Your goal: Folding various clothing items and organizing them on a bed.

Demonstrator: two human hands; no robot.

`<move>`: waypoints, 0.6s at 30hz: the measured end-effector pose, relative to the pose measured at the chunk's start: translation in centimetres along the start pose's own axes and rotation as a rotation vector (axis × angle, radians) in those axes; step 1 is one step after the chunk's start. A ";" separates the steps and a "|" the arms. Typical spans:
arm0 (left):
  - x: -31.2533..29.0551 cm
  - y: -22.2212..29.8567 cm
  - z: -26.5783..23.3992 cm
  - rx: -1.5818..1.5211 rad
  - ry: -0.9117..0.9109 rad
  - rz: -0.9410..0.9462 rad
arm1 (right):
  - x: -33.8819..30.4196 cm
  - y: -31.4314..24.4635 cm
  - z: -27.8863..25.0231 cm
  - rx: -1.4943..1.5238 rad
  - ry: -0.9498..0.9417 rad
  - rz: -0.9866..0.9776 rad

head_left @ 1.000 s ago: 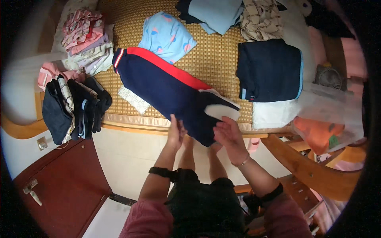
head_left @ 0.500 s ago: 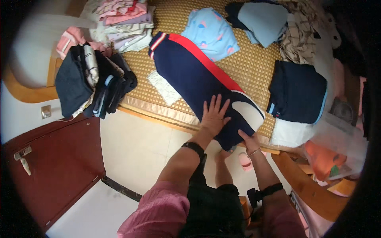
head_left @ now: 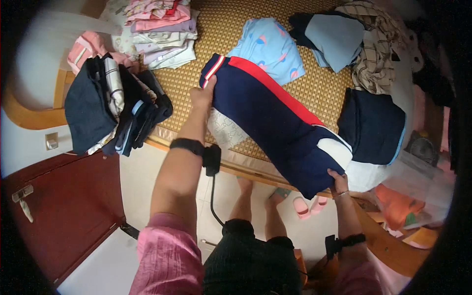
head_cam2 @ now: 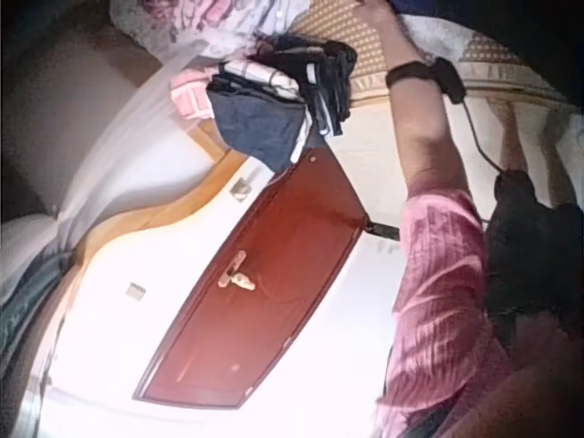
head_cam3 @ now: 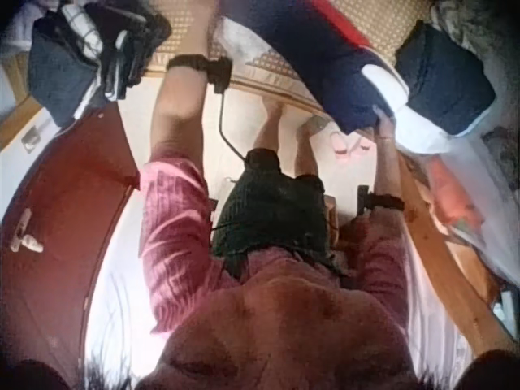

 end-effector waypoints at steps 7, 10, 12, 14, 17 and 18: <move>1.8 0.8 1.7 -0.453 -0.045 -0.234 | -3.0 -1.6 3.2 0.051 0.075 -0.051; -5.1 6.0 0.7 -0.452 -0.053 0.194 | -5.2 -4.4 4.3 -0.003 0.105 -0.107; -11.8 8.8 0.2 -0.365 -0.187 0.515 | -6.5 -5.4 6.0 -0.033 0.113 -0.123; -19.3 8.6 1.1 -0.221 -0.389 0.479 | -8.2 -6.4 7.8 0.039 0.142 -0.075; -30.6 9.5 2.6 -0.244 -0.697 0.968 | -9.1 -5.9 11.0 0.391 -0.189 -0.072; -33.8 9.2 3.3 -0.163 -0.809 1.077 | -9.3 -5.3 11.6 0.751 -0.465 0.029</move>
Point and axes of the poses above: each hand's wrist, its own x-axis towards the middle knuckle, its own z-axis out of the palm, y = z × x, the point moved 8 cm from there along x, towards the middle knuckle, and after that the axes turned 7 degrees about y, right-handed, at the moved point
